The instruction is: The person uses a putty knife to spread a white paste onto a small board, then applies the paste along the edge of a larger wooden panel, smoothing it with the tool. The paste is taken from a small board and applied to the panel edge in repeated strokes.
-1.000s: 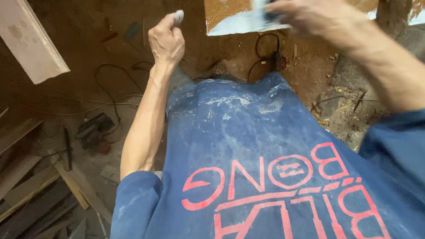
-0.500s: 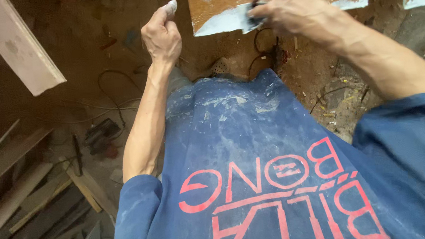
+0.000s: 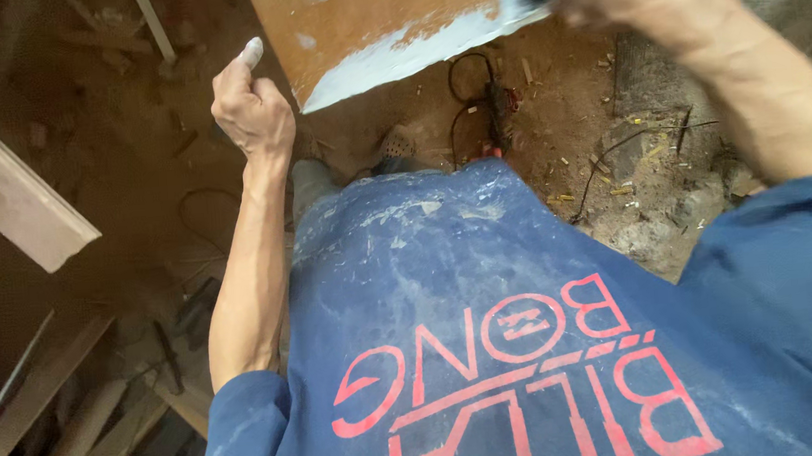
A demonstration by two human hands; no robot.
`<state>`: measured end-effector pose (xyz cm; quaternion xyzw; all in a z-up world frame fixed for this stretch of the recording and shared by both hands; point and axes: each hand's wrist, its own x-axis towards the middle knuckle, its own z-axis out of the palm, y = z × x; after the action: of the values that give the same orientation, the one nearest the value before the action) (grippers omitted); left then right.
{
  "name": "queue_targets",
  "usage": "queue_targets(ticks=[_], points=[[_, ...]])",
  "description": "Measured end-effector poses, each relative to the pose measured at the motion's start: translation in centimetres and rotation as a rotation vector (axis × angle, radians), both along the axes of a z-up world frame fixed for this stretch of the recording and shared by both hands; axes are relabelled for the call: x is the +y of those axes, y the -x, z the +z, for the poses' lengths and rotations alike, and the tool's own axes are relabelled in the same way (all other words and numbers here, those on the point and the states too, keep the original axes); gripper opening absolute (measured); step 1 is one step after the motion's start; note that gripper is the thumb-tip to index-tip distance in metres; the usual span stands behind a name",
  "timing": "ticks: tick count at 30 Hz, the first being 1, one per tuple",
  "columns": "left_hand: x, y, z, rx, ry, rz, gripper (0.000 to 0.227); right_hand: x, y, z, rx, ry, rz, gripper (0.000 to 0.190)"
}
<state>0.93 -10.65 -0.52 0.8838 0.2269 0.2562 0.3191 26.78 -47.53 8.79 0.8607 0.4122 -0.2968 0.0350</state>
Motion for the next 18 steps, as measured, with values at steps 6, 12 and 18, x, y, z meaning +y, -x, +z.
queue_targets(ticks=[6, 12, 18], points=[[-1.4, -1.0, 0.1, -0.005, -0.042, 0.002, 0.042, 7.1, 3.5, -1.3, -0.282, -0.314, 0.492, 0.052], [-1.2, -1.9, -0.2, 0.026, -0.062, -0.029, 0.041, 3.8, 1.6, 0.4, -0.033, -0.207, 0.222, 0.038], [-1.3, -1.8, 0.2, 0.023, -0.063, -0.008, 0.043, -4.0, -0.4, 3.5, 0.478, -0.578, -0.569, 0.023]])
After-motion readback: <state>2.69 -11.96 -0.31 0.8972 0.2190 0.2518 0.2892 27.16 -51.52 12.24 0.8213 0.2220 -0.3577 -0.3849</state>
